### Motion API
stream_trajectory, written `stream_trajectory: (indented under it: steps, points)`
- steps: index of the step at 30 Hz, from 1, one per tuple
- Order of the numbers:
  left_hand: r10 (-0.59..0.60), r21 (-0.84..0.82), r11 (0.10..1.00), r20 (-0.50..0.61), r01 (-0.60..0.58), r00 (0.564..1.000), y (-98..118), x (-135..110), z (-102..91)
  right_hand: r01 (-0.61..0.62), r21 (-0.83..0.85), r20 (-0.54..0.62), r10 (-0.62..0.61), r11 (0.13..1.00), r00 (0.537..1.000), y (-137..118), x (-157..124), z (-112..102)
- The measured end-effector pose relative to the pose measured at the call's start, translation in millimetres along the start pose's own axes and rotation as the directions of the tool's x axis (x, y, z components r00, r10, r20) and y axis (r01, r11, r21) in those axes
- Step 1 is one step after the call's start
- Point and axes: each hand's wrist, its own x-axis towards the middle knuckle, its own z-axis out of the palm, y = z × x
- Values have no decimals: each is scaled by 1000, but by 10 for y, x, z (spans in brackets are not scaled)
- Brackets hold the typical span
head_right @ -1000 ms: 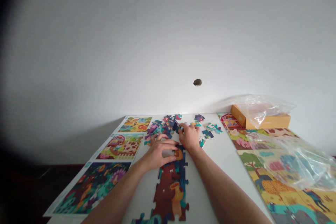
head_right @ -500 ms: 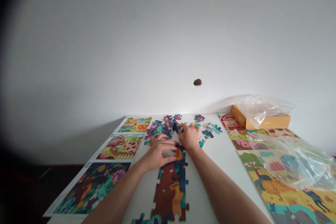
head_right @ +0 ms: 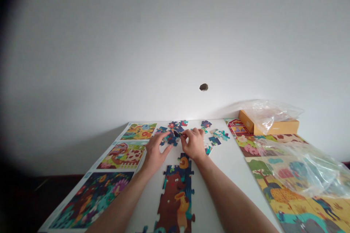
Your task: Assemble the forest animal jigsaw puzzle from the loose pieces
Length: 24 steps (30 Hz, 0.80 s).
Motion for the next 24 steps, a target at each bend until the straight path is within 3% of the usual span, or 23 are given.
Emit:
stream_trajectory:
  steps: [3,6,9,12,14,16,18,20,24]
  points:
    - [-70,30,997,-113,74,991,-68,17,14,152,74,40,-156,986,987,-27,-22,-22]
    - [-90,31,995,-68,92,994,-114,12,35,212,112,85,-222,971,971,-50,-34,-19]
    - [-116,86,989,-60,121,991,-142,6,54,191,95,116,-202,977,973,-83,-33,-24]
    - [-146,120,981,-74,154,986,-156,5,60,101,21,71,-102,995,992,-95,-14,-85]
    - [-155,126,978,-80,164,985,-155,7,60,-40,-77,-1,40,996,999,-59,3,-176]
    - [-154,128,978,-80,163,985,-142,7,58,-217,-199,-37,214,956,976,19,3,-306]
    - [-142,121,981,-73,150,987,-119,7,55,-343,-318,9,364,884,931,117,-37,-451]
    - [-128,110,985,-66,134,990,-93,8,53,-369,-388,69,426,844,902,207,-128,-575]
    - [-104,81,991,-52,108,993,-67,11,53,-263,-368,141,333,892,932,306,-376,-659]
